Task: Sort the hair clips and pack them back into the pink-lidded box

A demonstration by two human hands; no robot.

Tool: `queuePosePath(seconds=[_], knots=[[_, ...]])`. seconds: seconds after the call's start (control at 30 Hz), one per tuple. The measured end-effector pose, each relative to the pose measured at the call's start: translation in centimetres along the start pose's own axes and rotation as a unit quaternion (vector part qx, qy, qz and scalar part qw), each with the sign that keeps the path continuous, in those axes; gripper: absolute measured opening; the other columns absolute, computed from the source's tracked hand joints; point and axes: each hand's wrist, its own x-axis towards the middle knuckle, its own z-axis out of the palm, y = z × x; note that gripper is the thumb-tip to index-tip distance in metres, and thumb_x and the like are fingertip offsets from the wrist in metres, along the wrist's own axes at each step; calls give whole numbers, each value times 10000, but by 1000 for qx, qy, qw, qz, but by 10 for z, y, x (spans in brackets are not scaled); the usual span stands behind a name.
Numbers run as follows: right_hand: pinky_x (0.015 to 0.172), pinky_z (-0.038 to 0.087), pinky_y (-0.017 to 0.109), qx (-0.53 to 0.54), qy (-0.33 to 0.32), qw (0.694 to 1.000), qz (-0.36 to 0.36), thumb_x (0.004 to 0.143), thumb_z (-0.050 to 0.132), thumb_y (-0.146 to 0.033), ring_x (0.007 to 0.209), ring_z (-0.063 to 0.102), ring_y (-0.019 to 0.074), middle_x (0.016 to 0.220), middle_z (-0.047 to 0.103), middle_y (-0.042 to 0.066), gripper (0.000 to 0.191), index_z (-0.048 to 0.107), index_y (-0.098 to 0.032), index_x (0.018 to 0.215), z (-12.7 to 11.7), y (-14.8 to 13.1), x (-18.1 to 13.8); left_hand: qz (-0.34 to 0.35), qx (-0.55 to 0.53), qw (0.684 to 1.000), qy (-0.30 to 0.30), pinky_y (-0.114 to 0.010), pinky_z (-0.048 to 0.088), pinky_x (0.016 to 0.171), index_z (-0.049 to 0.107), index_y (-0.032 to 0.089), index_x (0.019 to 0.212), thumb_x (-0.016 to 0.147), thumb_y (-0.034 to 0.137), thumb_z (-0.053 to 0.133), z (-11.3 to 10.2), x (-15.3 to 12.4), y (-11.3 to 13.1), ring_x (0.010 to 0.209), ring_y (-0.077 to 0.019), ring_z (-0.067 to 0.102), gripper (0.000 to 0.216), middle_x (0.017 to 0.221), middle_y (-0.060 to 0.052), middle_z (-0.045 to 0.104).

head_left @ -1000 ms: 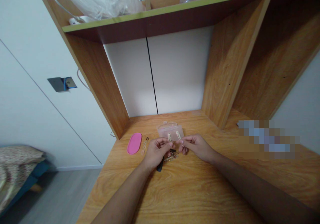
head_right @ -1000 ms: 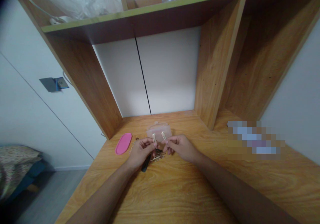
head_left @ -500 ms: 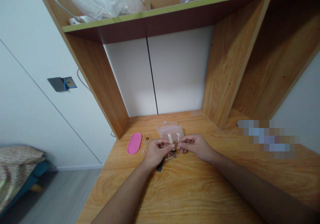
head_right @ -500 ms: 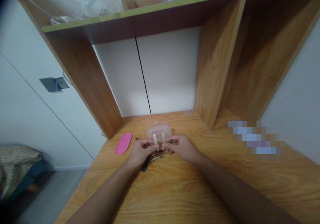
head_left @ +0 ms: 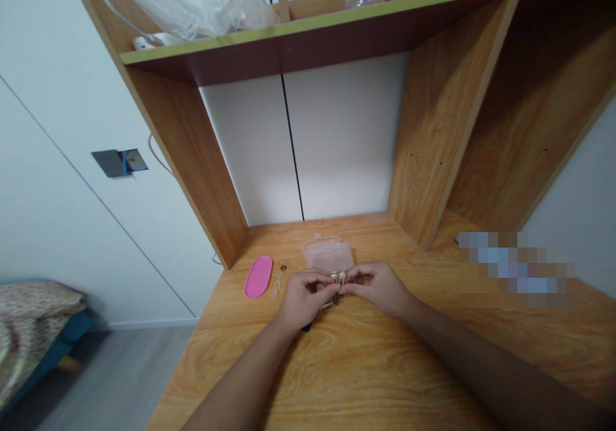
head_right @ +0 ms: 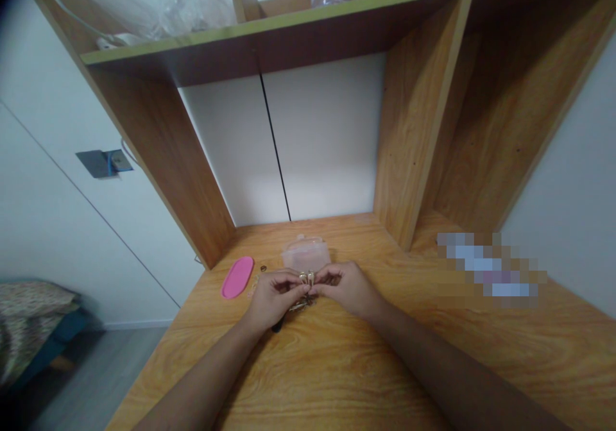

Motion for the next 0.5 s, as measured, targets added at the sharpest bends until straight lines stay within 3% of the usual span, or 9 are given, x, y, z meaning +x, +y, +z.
queuePosePath(seconds=[0.13,0.33,0.4,0.5], knots=[[684,560,302,-53,-1,998,-37,737,802,-380,709,718,203,800,788,41,159,786,-223,751,-1,0,-2,1,-9,1000,-20,-275,524,695,783,154,832,790,356,755,0,-1,-3,759,-186,669,207,861,-111,741],[602,521,298,-144,53,984,-88,749,794,-446,605,644,177,680,730,23,225,753,-225,730,-3,0,-3,-34,0,999,-18,-232,452,633,707,135,774,832,394,700,2,-1,-5,654,-137,591,266,747,-52,683],[731,542,342,-178,86,970,-140,807,747,-434,757,670,213,798,736,51,205,747,-229,803,-5,-1,-1,-29,5,1000,2,-233,448,661,687,139,808,861,385,665,1,0,-4,670,-137,583,253,754,-40,674],[1006,481,424,-223,146,946,-187,889,657,-369,1128,608,263,1167,673,98,277,688,-254,1138,-10,1,4,-11,16,998,51,-250,456,744,672,152,881,902,366,606,-1,1,-3,762,-159,604,225,827,-45,686]])
